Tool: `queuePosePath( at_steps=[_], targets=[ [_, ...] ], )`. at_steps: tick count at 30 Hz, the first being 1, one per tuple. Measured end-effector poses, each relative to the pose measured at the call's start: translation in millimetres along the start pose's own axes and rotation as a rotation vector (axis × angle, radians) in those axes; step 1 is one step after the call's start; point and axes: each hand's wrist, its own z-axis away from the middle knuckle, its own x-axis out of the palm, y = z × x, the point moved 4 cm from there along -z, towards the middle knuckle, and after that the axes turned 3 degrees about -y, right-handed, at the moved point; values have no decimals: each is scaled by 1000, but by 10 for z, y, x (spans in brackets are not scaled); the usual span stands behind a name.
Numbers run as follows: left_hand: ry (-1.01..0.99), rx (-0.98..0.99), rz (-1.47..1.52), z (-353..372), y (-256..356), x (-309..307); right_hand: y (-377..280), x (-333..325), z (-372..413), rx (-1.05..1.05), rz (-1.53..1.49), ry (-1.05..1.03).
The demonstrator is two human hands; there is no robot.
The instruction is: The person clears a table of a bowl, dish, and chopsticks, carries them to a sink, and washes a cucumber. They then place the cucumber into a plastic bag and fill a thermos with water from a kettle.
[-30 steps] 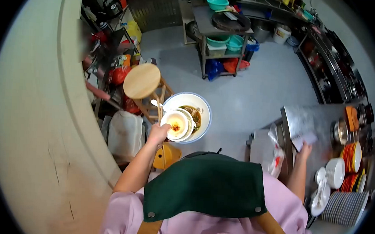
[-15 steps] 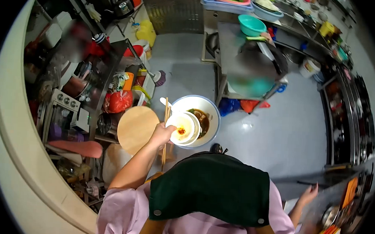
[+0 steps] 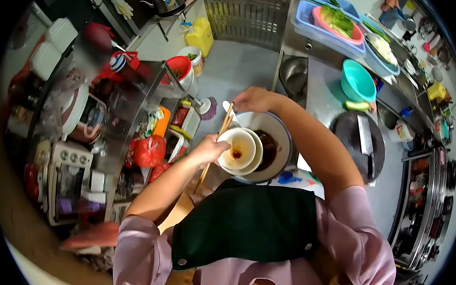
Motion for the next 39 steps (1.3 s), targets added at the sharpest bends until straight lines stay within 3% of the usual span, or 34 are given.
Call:
queuePosePath(
  at_steps=[1, 4, 9, 11, 13, 16, 19, 20, 23, 24, 28, 29, 30, 33, 35, 37, 39],
  targets=[
    [-1, -12, -47, -181, 86, -149, 31, -69, -274, 85, -84, -211],
    [18, 63, -36, -695, 341, -592, 171, -328, -1057, -12, -198, -301],
    [92, 143, -66, -1493, 696, -1457, 474, -894, -2151, 88, -268, -329],
    [154, 87, -75, -1748, 819, -1780, 646, -1223, -2519, 53, -663, -236],
    [224, 39, -75, -2016, 871, -2098, 771, -1351, -2953, 32, -583, -252],
    [299, 129, -177, -2469, 982, -2593, 750, -1410, -3732, -114, -81, -511],
    [426, 86, 1, -2889, 1115, -3021, 924, -1389, -4646, -91, -241, -663],
    [511, 5, 36, -2948, 1195, -3151, 982, -1386, -4960, -127, -167, -704],
    [636, 70, -27, -3345, 1183, -3646, 889, -1767, -5551, -202, -78, -508],
    [627, 39, 78, -3403, 1243, -3747, 1103, -1792, -5785, -173, -405, -539],
    [879, -164, 98, -3754, 1091, -4202, 1044, -2341, -6009, -310, -254, -444],
    [903, -175, 129, -3859, 1008, -4275, 1099, -2349, -6065, -285, -274, -451],
    [988, -103, 202, -3975, 887, -4344, 1152, -2332, -6143, -403, -315, -421],
    [1137, -17, 397, -4076, 854, -4473, 1496, -2105, -6416, -106, -597, -429],
    [1211, -86, 417, -4122, 833, -4606, 1488, -2001, -6561, -95, -563, -407],
    [1274, -91, 383, -4415, 386, -4684, 1552, -1866, -6664, -72, -526, -398],
    [1367, -194, 425, -4568, 141, -4726, 1533, -1728, -6779, -610, -159, -338]
  ],
)
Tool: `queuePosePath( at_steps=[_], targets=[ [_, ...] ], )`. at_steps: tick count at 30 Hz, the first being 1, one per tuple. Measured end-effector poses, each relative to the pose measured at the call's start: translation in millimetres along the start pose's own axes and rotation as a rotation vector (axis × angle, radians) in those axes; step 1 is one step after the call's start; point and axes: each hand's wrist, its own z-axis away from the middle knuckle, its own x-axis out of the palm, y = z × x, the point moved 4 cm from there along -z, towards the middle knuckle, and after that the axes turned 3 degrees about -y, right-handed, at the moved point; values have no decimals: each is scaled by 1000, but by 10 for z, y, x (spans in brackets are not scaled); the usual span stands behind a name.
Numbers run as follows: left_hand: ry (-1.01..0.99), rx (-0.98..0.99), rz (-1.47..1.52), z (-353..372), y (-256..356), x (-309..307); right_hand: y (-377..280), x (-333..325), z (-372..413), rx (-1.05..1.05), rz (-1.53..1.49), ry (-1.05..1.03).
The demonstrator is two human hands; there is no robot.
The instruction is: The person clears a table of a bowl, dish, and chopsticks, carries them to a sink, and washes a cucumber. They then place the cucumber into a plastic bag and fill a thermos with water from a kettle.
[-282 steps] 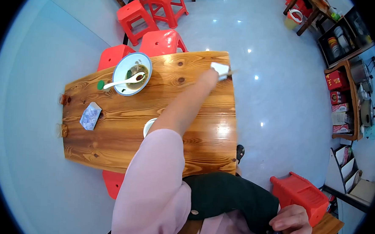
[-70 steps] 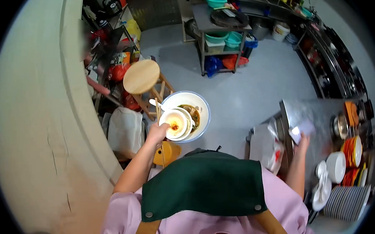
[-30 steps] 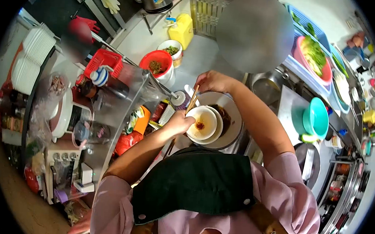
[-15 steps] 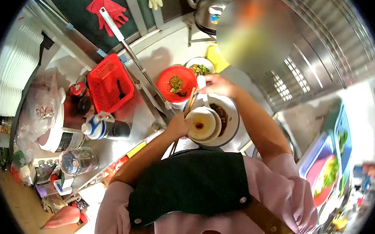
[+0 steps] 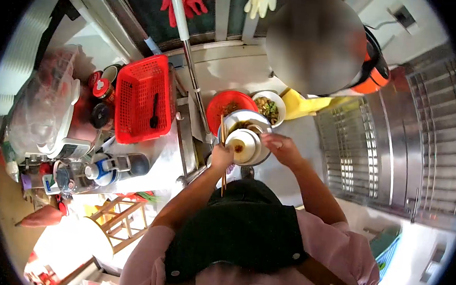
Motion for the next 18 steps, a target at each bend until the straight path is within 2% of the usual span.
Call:
queuePosePath(
  at_steps=[2, 4, 5, 8, 10, 12, 14, 16, 18],
  targets=[
    [39, -8, -108, -118, -66, 48, 246, 76, -82, 21, 51, -68],
    [20, -180, -67, -288, -205, 148, 659, 101, -220, 183, -53, -11],
    [23, -238, -209, -377, -261, 195, 876, 145, -287, 105, -78, 19],
    [33, -394, -283, -729, -476, 336, 1346, 280, -507, 96, -73, 26],
    [48, -456, -432, -965, -492, 396, 1587, 348, -620, 149, -124, 16],
    [70, -466, -472, -1144, -416, 439, 1910, 397, -705, 303, -156, 93],
    [34, -467, -518, -1397, -609, 567, 2150, 431, -782, 272, -80, 103],
    [-4, -466, -566, -1624, -750, 686, 2367, 449, -824, 352, -135, 162],
    [36, -576, -554, -1805, -828, 771, 2558, 443, -835, 369, -127, 186]
  ],
)
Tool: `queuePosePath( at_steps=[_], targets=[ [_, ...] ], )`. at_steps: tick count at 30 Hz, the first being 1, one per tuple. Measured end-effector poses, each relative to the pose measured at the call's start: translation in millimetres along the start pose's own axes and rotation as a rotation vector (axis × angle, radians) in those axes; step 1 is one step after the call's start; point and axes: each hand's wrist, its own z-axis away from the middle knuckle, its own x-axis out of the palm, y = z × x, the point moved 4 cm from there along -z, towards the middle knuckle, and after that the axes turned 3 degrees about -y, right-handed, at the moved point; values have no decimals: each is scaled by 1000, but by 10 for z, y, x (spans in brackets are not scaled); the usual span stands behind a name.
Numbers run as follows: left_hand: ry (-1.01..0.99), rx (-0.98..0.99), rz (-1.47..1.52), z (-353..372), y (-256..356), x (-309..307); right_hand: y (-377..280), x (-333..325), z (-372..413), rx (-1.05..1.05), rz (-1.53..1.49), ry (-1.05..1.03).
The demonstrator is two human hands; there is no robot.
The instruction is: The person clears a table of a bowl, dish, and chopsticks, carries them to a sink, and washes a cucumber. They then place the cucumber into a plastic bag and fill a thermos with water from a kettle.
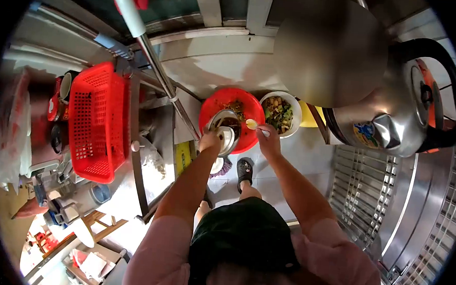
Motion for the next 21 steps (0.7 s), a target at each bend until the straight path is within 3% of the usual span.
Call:
queuePosePath(
  at_steps=[2, 4, 5, 8, 9, 10, 12, 13, 15, 17, 19, 21],
  targets=[
    [95, 103, -1, -74, 121, -14, 145, -21, -52, 14, 31, 21],
    [-9, 235, -153, 154, 452, -249, 182, -43, -75, 52, 15, 14],
    [157, 509, -508, -234, 293, 158, 217, -50, -71, 87, 2, 5],
    [85, 538, -527, -813, 158, 469, 342, -50, -27, -47, 22, -86],
    [144, 623, -574, -969, 115, 567, 411, -61, -5, -38, 22, -83],
    [130, 623, -584, -872, 209, 490, 502, -37, 58, -34, 21, -120],
    [90, 681, -327, -535, 516, 71, 519, -4, 113, -36, 18, -161],
    [78, 776, -393, -125, 751, -236, 450, -11, 120, -37, -8, -173],
    [130, 802, -486, -247, 736, -183, 362, -25, 106, -41, -34, -184],
    [180, 832, -577, -366, 732, -142, 241, 7, 108, -279, 89, -305],
    [135, 664, -332, -407, 732, -243, 214, -11, -37, -318, 121, -271],
    [111, 676, -304, -374, 773, -336, 217, -29, -245, -331, 70, -240]
  ],
)
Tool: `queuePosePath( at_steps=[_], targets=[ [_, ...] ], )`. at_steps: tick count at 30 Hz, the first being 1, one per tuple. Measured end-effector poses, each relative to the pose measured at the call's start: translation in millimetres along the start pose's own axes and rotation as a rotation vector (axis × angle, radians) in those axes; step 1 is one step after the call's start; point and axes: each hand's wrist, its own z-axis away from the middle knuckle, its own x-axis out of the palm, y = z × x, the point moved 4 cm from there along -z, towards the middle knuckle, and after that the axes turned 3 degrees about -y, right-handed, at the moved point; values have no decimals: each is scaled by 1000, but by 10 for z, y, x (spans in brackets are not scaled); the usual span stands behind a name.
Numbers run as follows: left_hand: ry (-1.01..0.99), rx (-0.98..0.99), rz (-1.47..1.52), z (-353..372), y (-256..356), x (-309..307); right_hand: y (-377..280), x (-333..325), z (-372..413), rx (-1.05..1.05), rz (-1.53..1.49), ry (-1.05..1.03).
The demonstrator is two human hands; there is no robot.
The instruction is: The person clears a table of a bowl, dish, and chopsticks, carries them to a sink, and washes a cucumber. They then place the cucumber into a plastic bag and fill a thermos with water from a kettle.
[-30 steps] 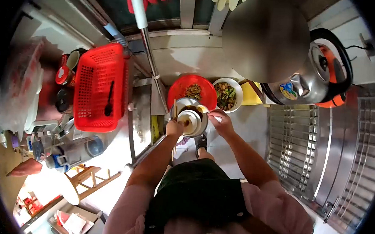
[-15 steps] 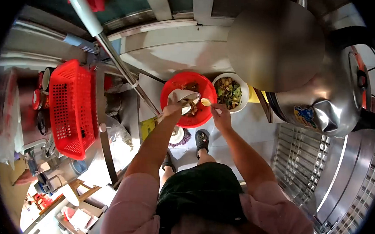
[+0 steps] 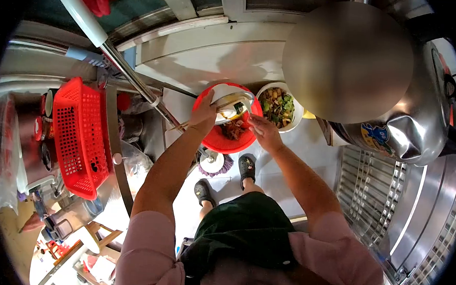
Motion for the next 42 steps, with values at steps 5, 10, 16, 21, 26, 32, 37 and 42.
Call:
queuePosePath(
  at_steps=[5, 10, 16, 21, 26, 32, 37, 42],
  targets=[
    [65, 8, 232, 17, 80, -238, 84, -45, -65, -17, -18, -180],
    [161, 245, -340, 57, 147, -267, 136, -10, -172, -34, -90, -101],
    [258, 61, 47, -3, 7, -141, 66, 155, -33, 113, -110, -279],
    [159, -124, -165, -152, -70, 99, 15, -4, 111, 157, -24, -194],
    [222, -587, 337, 219, -80, -227, -577, -358, 96, 477, -775, 320],
    [87, -511, 679, 1020, -454, 433, -1242, -423, 329, 278, -517, -15],
    [-44, -647, 990, 2474, -413, 753, -2059, -43, 858, 371, -518, -314],
    [-18, -782, 1159, 4032, -542, 817, -2484, 895, 1484, 290, -429, -882]
  ],
)
